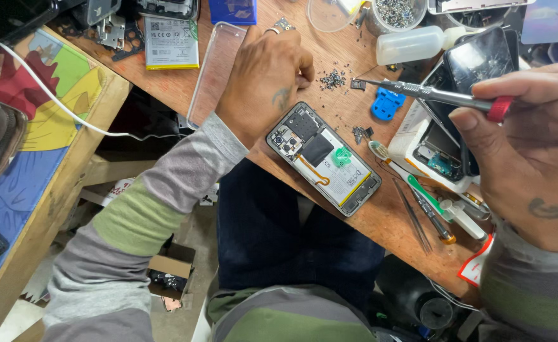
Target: The person disassembles a smartphone using a screwdriver and tweezers, removes screws and internal components, and handles a SIM tray. The person then picks up and compares several other phone back covers on the workbench.
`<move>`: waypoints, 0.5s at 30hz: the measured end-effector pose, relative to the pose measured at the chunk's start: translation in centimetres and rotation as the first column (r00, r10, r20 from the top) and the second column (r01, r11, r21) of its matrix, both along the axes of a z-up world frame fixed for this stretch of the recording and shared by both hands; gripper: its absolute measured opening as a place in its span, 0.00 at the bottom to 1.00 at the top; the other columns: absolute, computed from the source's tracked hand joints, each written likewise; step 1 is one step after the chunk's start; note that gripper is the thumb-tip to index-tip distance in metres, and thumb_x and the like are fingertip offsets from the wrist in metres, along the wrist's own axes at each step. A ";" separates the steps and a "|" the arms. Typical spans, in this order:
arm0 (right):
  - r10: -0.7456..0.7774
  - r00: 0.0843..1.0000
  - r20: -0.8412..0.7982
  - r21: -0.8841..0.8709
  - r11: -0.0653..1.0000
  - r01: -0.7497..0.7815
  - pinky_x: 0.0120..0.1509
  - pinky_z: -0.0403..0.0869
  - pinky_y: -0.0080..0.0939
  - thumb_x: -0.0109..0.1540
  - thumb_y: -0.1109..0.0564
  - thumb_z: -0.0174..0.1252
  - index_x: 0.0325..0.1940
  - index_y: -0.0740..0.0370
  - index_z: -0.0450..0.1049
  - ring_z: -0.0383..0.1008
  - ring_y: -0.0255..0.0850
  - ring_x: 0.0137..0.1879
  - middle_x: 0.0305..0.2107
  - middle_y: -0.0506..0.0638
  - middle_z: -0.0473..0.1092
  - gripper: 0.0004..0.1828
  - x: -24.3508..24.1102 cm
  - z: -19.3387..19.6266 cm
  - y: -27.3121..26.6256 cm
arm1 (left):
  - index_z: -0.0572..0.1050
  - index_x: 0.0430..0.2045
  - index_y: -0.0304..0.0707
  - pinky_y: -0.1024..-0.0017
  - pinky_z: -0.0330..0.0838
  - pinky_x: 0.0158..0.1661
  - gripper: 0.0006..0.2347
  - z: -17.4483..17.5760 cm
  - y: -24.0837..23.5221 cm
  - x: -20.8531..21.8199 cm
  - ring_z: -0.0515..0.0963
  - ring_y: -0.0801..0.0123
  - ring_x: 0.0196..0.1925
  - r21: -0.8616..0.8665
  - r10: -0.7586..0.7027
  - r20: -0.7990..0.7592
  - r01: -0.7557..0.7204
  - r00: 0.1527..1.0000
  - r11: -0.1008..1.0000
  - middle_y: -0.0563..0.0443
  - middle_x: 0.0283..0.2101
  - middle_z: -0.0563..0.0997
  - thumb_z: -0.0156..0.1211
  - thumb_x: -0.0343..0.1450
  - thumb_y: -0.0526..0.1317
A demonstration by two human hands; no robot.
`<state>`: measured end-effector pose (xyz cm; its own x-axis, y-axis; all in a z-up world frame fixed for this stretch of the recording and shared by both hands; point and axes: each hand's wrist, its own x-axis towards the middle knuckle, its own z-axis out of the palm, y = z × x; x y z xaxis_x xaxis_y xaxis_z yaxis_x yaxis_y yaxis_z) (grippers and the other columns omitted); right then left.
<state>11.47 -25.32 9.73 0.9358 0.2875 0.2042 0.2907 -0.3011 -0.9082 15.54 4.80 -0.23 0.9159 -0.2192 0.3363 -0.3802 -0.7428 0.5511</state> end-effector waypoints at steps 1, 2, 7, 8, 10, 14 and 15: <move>0.012 0.999 0.045 -0.035 0.999 -0.010 0.56 0.72 0.28 0.72 0.69 0.63 0.56 0.69 0.68 0.68 0.31 0.46 0.45 0.48 0.64 0.12 0.0 0.0 0.1 | 0.79 0.24 0.38 0.61 0.65 0.48 0.03 0.1 -0.1 -0.2 0.77 0.58 0.38 -0.006 -0.014 0.026 0.014 1.000 1.000 0.48 0.32 0.78 0.69 0.66 0.33; 0.024 0.996 0.089 -0.069 0.997 -0.018 0.56 0.71 0.29 0.72 0.69 0.64 0.56 0.70 0.68 0.68 0.32 0.45 0.45 0.50 0.64 0.12 -0.1 0.1 0.2 | 0.78 0.24 0.37 0.60 0.65 0.47 0.04 0.3 -0.2 -0.4 0.77 0.55 0.39 -0.011 -0.027 0.052 0.028 0.998 1.000 0.46 0.32 0.78 0.69 0.66 0.33; 0.117 0.985 0.130 0.019 0.993 -0.120 0.56 0.80 0.36 0.77 0.62 0.59 0.57 0.71 0.60 0.76 0.40 0.49 0.50 0.59 0.68 0.14 0.3 -0.3 1.2 | 0.72 0.32 0.30 0.62 0.70 0.45 0.05 1.6 0.0 -1.2 0.78 0.51 0.41 -0.199 -0.082 0.098 0.100 0.992 0.975 0.42 0.36 0.77 0.63 0.70 0.29; 0.129 0.985 0.115 0.068 0.988 -0.138 0.57 0.82 0.38 0.78 0.59 0.58 0.57 0.71 0.59 0.79 0.41 0.51 0.50 0.60 0.70 0.15 0.4 -0.5 1.4 | 0.71 0.32 0.30 0.63 0.72 0.43 0.05 2.0 0.1 -1.4 0.79 0.53 0.39 -0.261 -0.082 0.071 0.097 0.994 0.960 0.43 0.35 0.77 0.63 0.71 0.29; 0.147 0.977 0.157 0.070 0.985 -0.159 0.56 0.82 0.42 0.79 0.56 0.53 0.56 0.72 0.57 0.82 0.46 0.52 0.46 0.63 0.71 0.16 0.5 -0.7 1.9 | 0.71 0.32 0.30 0.66 0.74 0.40 0.05 2.8 0.4 -2.0 0.81 0.58 0.37 -0.366 -0.074 0.030 0.079 0.997 0.927 0.45 0.34 0.78 0.62 0.72 0.30; 0.153 0.972 0.180 0.103 0.980 -0.173 0.53 0.81 0.45 0.80 0.54 0.51 0.56 0.73 0.56 0.83 0.49 0.49 0.41 0.65 0.71 0.17 0.2 -1.2 2.6 | 0.75 0.33 0.32 0.72 0.78 0.41 0.05 3.7 0.1 -5.7 0.83 0.68 0.37 -0.476 -0.010 -0.073 -0.026 0.997 0.879 0.50 0.34 0.81 0.66 0.72 0.32; 0.148 0.973 0.179 0.108 0.980 -0.169 0.51 0.81 0.44 0.79 0.55 0.52 0.56 0.73 0.56 0.82 0.48 0.47 0.40 0.66 0.72 0.17 -0.1 -1.3 2.8 | 0.76 0.34 0.33 0.73 0.78 0.42 0.05 3.8 0.1 -6.6 0.83 0.72 0.37 -0.485 0.014 -0.105 -0.064 0.994 0.872 0.51 0.34 0.82 0.67 0.72 0.33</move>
<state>11.39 -22.52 8.40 0.8288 0.3926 0.3987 0.4788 -0.1286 -0.8685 8.89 4.85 3.58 0.9532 -0.0136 0.3021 -0.2839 -0.3840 0.8786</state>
